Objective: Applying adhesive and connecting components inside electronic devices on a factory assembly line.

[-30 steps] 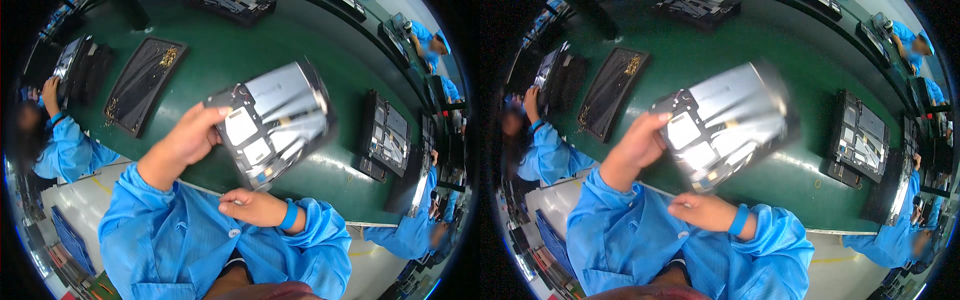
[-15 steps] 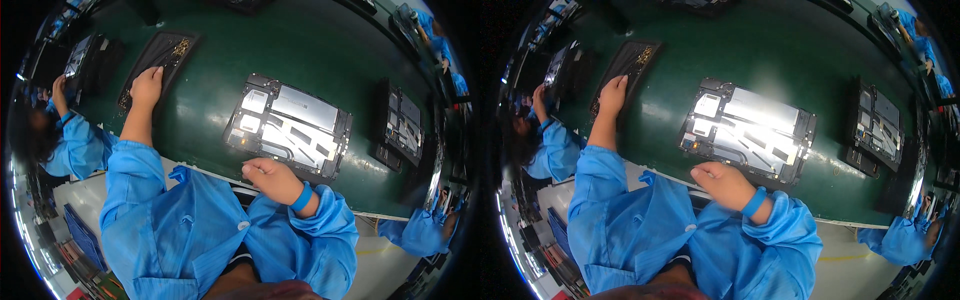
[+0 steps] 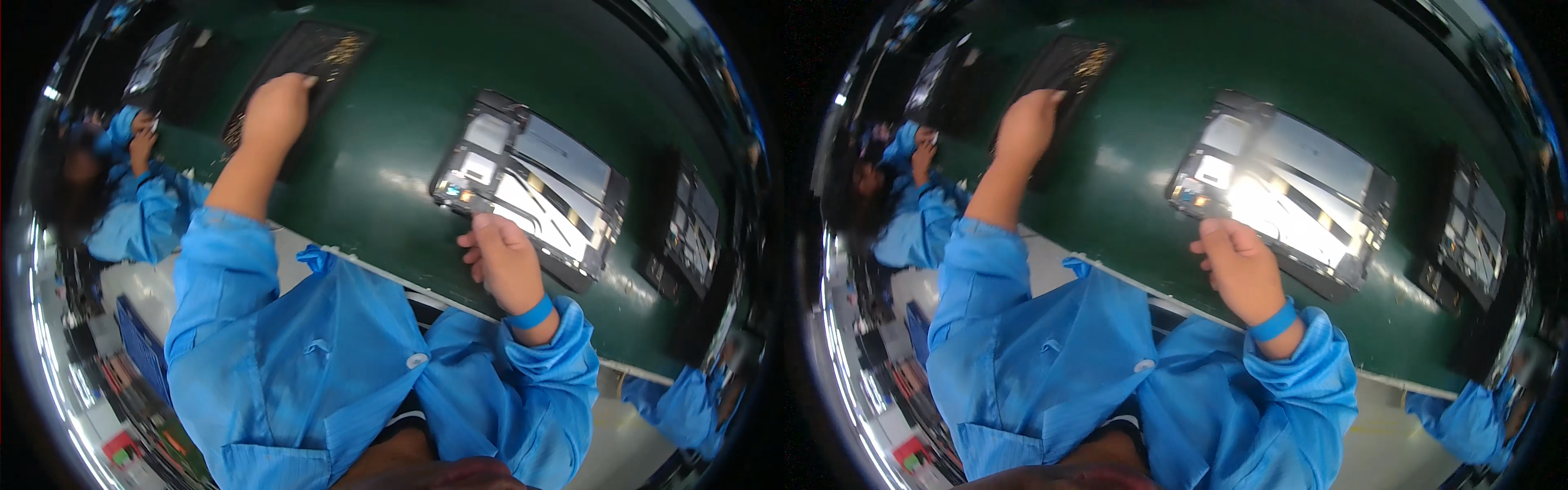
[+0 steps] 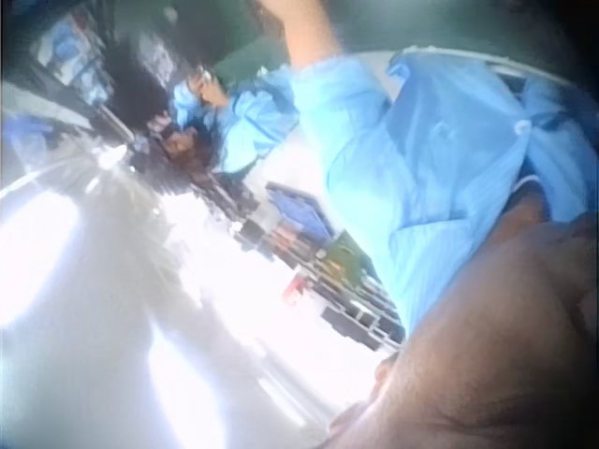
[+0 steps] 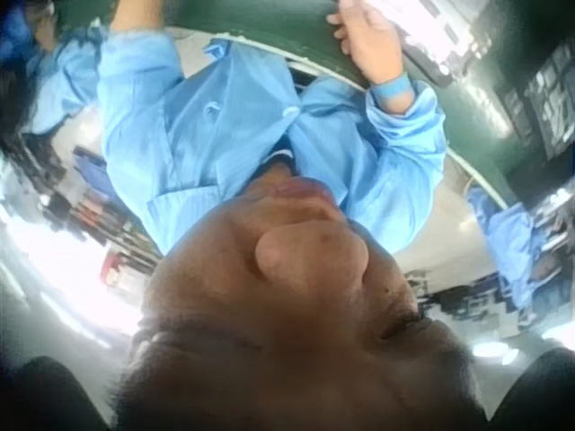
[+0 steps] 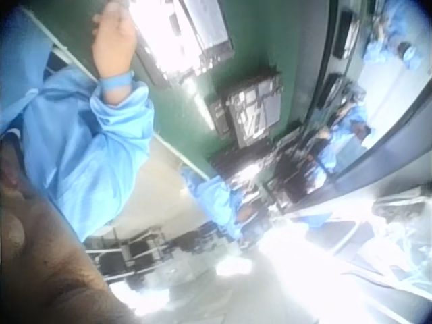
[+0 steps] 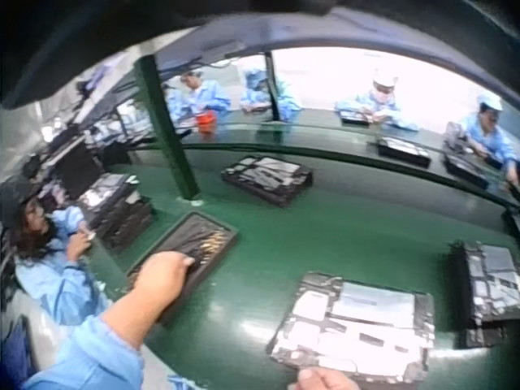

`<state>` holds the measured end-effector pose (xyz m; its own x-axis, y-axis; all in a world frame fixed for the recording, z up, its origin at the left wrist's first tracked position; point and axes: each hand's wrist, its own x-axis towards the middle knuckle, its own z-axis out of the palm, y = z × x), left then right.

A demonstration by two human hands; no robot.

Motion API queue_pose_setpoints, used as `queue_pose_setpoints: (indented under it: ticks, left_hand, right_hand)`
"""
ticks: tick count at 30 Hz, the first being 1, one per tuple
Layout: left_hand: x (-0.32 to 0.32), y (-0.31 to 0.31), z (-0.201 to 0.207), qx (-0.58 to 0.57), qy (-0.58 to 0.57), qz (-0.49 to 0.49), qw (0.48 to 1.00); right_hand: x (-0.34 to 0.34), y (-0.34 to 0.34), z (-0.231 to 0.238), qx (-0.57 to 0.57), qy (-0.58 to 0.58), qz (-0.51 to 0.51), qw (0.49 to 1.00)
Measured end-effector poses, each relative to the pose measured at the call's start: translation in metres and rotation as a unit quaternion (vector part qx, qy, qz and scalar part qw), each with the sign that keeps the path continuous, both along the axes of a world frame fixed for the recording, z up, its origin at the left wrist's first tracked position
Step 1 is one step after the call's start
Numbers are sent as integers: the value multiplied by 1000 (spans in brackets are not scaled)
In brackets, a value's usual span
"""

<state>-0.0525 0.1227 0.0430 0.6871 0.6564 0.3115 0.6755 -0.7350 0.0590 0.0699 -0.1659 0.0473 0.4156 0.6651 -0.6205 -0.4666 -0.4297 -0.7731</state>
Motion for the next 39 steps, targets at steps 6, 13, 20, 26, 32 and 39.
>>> queue_pose_setpoints:
  ticks: [6,13,20,26,32,39]
  left_hand:
    - [3,-24,12,30,-51,-57,997]
    - [4,-36,13,1,-23,-67,998]
    - [15,-98,46,50,-106,-286,951]
    - [12,-125,46,26,-107,-430,896]
    - [4,-143,17,-39,-78,-447,890]
    - [10,-175,-3,-133,-114,-422,889]
  right_hand:
    - [1,1,-1,7,-16,31,999]
    - [2,-2,0,0,-6,38,999]
    - [8,6,23,90,-81,27,992]
    - [18,3,39,97,-63,87,990]
    - [10,-20,19,16,45,65,997]
    - [-1,-30,9,13,119,18,993]
